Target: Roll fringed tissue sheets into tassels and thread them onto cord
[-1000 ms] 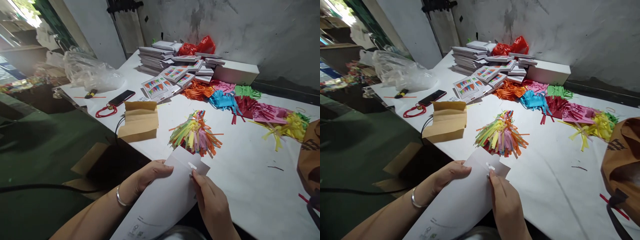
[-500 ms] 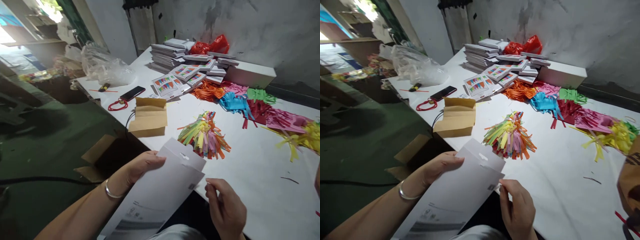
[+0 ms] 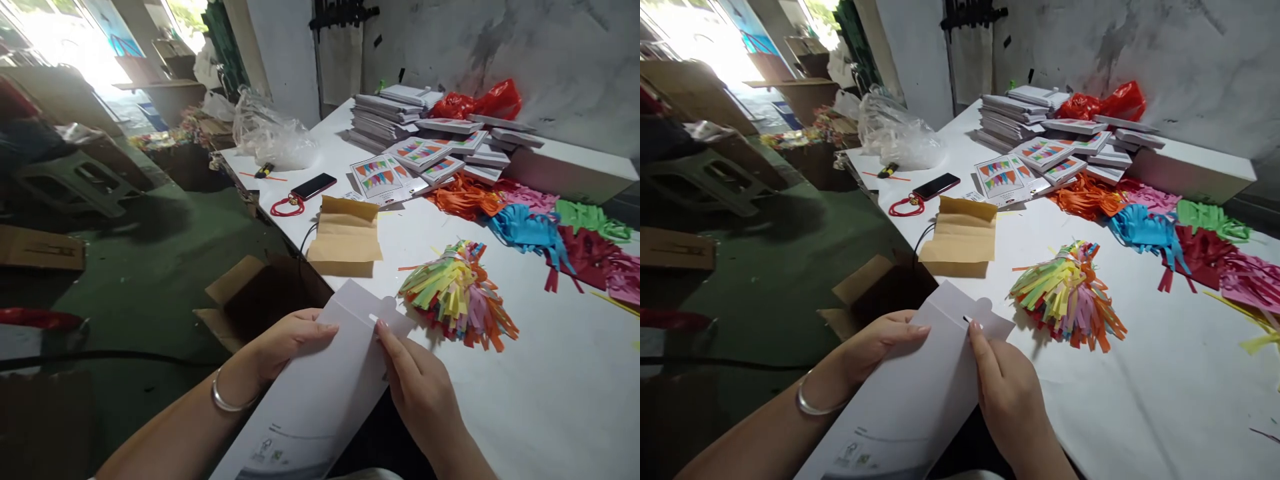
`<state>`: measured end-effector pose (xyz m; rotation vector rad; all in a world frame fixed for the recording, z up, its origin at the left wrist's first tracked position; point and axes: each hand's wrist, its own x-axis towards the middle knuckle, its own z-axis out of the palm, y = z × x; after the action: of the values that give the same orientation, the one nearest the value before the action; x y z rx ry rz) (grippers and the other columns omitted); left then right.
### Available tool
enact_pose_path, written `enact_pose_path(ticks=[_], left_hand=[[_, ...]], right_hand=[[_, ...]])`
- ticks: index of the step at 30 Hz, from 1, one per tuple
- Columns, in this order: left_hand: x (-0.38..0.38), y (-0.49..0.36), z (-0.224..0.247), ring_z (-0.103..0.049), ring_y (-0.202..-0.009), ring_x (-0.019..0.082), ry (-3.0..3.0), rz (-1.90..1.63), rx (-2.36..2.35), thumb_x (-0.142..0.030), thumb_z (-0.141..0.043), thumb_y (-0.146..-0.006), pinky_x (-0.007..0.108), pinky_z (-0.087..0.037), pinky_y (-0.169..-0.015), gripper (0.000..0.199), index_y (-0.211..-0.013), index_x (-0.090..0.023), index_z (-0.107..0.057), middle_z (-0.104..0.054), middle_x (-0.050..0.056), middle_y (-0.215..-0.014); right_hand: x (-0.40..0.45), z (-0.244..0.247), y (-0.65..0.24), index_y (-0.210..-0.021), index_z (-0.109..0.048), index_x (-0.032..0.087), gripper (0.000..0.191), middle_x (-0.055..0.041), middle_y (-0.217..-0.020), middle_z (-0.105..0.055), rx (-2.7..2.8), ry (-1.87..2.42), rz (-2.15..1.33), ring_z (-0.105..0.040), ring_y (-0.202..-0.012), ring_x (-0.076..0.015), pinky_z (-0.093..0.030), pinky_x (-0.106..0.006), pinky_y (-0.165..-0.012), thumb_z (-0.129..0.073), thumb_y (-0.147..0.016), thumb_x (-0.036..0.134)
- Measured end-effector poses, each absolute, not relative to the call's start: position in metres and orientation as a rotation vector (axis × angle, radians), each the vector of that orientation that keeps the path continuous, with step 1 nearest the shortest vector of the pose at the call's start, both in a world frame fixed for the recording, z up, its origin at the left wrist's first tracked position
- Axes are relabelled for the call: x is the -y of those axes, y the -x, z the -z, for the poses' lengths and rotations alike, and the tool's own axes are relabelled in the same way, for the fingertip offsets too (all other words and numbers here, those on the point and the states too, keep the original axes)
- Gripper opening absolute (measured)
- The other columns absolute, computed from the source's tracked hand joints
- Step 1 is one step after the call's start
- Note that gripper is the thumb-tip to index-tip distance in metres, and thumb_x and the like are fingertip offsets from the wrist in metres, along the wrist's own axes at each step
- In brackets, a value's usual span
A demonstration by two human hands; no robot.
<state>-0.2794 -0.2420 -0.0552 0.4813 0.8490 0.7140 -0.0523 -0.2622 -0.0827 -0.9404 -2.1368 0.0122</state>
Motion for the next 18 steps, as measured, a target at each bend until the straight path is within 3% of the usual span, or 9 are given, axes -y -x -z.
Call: enact_pose_path(ticks=[3,8,18], left_hand=[[0.24,0.282,0.064,-0.075,-0.073,0.024,-0.399,-0.711,-0.756,-0.027,-0.089,-0.067,0.029,-0.059,-0.069,0.037,-0.096,-0.005,-0.08,-0.079,0.018,-0.086],[0.24,0.286,0.076,-0.075,-0.071,0.025,-0.329,-0.747,-0.689,-0.024,-0.087,-0.071,0.03,-0.06,-0.067,0.035,-0.097,-0.004,-0.079,-0.079,0.019,-0.085],[0.243,0.285,0.083,-0.076,-0.077,0.025,-0.32,-0.715,-0.63,-0.024,-0.082,-0.076,0.031,-0.061,-0.072,0.036,-0.104,-0.003,-0.077,-0.079,0.02,-0.09]], right_hand=[[0.265,0.089,0.053,-0.155,-0.034,0.014,0.061,-0.0102,-0.093,-0.073,2.151,0.938,0.003,-0.067,-0.077,-0.0196,-0.055,-0.03,-0.068,-0.047,-0.096,0.002],[0.267,0.094,0.056,-0.154,-0.037,0.019,0.059,-0.0051,-0.081,-0.07,2.087,0.955,-0.095,-0.063,-0.065,-0.0156,-0.051,-0.026,-0.058,-0.048,-0.098,0.005],[0.267,0.1,0.054,-0.15,-0.043,0.015,0.061,-0.0125,-0.102,-0.075,2.068,0.838,0.027,-0.069,-0.086,-0.0198,-0.056,-0.031,-0.074,-0.054,-0.093,-0.001]])
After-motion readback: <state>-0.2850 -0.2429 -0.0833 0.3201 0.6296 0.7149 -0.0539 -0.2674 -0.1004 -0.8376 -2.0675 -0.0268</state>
